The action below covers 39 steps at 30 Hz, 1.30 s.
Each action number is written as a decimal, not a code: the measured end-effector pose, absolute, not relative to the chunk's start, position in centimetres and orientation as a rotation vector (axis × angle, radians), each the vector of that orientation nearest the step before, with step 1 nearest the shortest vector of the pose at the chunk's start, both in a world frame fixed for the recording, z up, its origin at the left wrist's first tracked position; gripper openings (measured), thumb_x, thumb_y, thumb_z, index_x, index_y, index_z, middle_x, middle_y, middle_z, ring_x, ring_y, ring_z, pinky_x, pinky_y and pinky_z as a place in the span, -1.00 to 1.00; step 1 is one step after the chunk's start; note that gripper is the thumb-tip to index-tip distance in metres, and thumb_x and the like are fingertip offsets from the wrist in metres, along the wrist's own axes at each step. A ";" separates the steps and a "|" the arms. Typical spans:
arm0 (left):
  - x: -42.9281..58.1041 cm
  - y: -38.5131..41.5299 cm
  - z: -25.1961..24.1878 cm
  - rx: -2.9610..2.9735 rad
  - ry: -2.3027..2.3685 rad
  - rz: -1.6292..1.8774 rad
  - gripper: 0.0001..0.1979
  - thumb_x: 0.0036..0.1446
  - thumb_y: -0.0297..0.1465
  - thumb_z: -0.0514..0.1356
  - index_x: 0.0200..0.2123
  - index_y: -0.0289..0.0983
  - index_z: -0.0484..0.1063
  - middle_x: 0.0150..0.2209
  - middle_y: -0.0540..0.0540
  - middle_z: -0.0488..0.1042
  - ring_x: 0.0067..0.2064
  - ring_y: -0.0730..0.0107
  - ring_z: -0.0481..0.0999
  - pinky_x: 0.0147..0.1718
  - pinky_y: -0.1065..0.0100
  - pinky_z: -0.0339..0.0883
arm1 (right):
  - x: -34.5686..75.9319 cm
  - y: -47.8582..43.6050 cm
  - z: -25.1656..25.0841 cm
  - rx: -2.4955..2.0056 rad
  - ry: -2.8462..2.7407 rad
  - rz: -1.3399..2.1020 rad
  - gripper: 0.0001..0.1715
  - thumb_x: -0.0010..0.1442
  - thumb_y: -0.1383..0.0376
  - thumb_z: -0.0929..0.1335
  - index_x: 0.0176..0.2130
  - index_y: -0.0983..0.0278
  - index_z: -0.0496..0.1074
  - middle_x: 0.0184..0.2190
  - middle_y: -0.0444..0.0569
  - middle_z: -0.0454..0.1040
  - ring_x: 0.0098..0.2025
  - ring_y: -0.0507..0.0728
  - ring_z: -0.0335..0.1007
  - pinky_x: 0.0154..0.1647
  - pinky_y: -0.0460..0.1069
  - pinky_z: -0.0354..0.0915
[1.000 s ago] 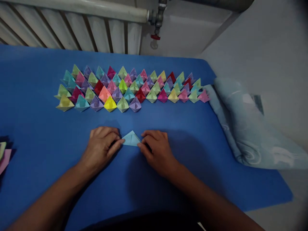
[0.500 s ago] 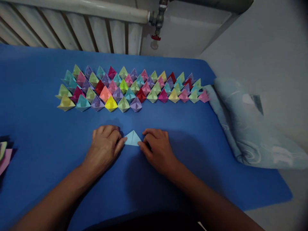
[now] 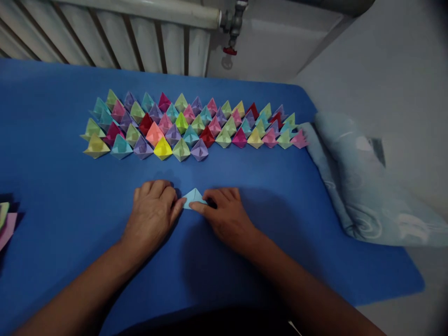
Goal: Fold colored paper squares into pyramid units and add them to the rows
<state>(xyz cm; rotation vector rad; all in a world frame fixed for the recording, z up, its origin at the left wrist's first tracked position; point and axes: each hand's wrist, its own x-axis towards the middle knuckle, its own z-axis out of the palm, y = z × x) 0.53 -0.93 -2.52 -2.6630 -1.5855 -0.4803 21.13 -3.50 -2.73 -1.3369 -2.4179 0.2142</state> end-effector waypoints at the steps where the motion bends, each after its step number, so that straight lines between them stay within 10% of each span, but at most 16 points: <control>1: 0.5 -0.9 -2.5 -2.659 -1.584 -0.480 -0.69 0.29 -0.20 0.09 -0.40 -0.24 0.44 -0.21 -0.21 0.49 -0.19 0.06 0.40 -0.29 0.09 0.25 | 21.2 -3.5 -2.8 -1.337 -2.431 0.202 -0.64 0.38 0.33 0.22 0.01 0.00 0.50 -0.11 -0.05 0.48 -0.16 0.13 0.26 -0.08 0.07 0.04; 39: 2.7 -6.6 -3.8 -2.669 -1.444 -0.543 -0.66 0.29 -0.34 0.13 0.07 -0.33 0.44 0.10 -0.24 0.49 0.09 0.04 0.43 0.02 0.04 0.23 | 22.2 -6.5 -1.8 -1.766 -2.362 0.057 -0.61 0.35 0.27 0.28 0.12 -0.02 0.44 0.21 -0.02 0.36 0.14 0.29 0.22 0.07 0.22 0.15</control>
